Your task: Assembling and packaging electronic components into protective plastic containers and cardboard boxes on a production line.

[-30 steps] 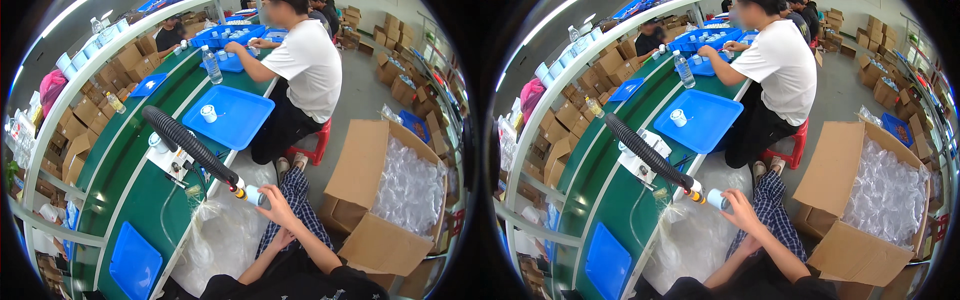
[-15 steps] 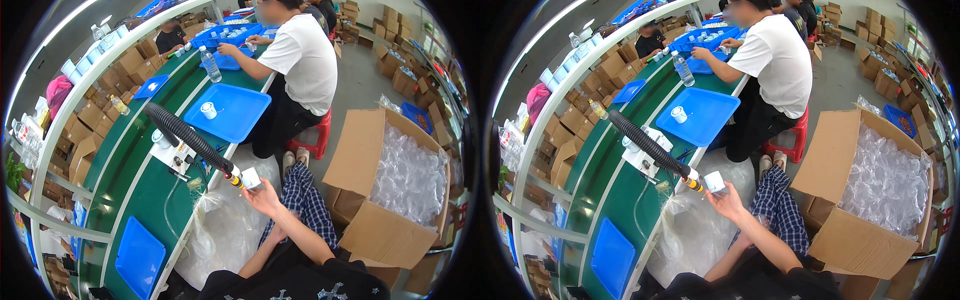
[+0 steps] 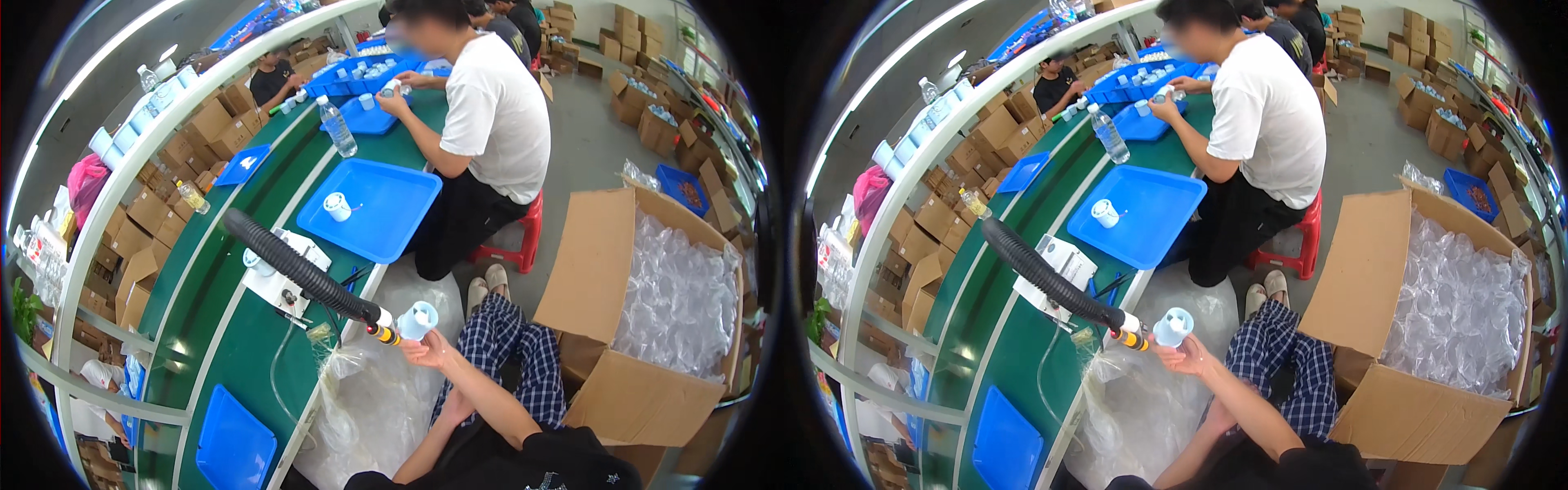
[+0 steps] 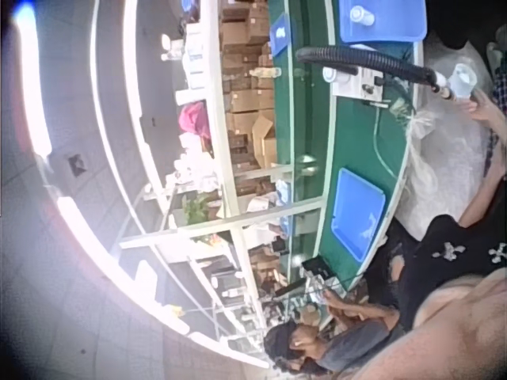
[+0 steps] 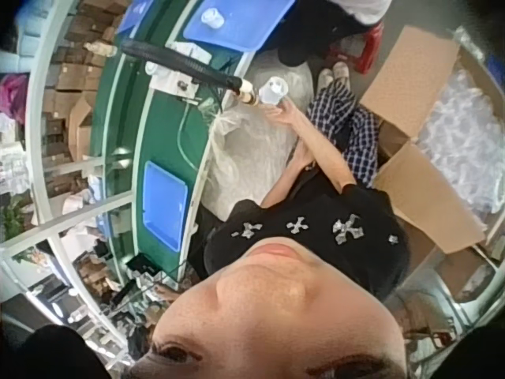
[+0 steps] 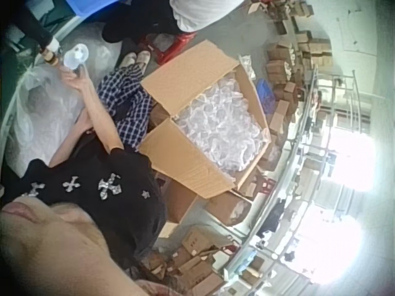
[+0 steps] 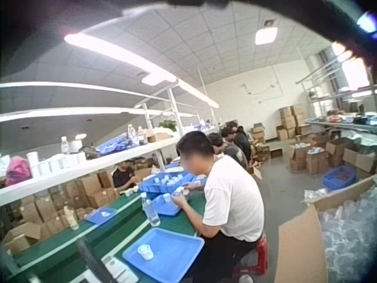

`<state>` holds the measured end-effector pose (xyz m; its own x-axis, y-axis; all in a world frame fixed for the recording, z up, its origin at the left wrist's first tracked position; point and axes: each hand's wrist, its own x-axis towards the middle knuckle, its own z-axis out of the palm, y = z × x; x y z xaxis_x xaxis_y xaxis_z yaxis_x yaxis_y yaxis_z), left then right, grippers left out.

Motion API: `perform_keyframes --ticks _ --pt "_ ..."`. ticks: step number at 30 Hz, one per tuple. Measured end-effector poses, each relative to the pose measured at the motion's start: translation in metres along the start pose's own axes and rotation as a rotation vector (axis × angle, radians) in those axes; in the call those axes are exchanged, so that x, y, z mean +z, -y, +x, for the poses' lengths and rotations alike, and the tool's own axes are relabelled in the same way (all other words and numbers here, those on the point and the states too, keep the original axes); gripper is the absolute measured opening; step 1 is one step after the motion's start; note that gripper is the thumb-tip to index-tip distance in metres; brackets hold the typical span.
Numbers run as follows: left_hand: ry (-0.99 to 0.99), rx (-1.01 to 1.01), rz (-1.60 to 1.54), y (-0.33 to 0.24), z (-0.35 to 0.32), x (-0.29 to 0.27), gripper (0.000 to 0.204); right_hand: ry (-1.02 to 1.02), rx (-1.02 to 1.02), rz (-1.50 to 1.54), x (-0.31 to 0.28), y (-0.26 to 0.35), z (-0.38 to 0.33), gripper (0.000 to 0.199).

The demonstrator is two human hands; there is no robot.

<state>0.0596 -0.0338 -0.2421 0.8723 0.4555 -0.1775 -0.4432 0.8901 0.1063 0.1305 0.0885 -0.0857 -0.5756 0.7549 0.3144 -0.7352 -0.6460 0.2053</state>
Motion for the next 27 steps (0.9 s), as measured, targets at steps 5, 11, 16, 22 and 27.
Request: perform_keyframes --ticks 5,11,16,22,27 --pt "-0.089 -0.031 -0.031 0.001 -0.005 0.019 0.042 -0.547 0.121 -0.619 0.009 0.004 -0.017 0.045" --pt "-0.17 0.054 0.039 -0.014 0.0 0.059 0.045 -0.682 -0.476 -0.672 0.023 0.006 -0.017 0.038" --pt "-0.117 0.236 0.173 -0.045 -0.003 0.091 0.047 -0.782 -0.854 -0.644 0.069 0.007 -0.076 0.04" --pt "-0.199 0.412 0.453 -0.064 0.001 0.176 0.067 -1.002 -1.068 -0.834 0.101 -0.016 -0.128 0.032" --pt "-0.15 0.484 0.646 -0.059 0.015 0.199 0.083 -0.978 -1.133 -0.832 0.102 -0.023 -0.145 0.034"
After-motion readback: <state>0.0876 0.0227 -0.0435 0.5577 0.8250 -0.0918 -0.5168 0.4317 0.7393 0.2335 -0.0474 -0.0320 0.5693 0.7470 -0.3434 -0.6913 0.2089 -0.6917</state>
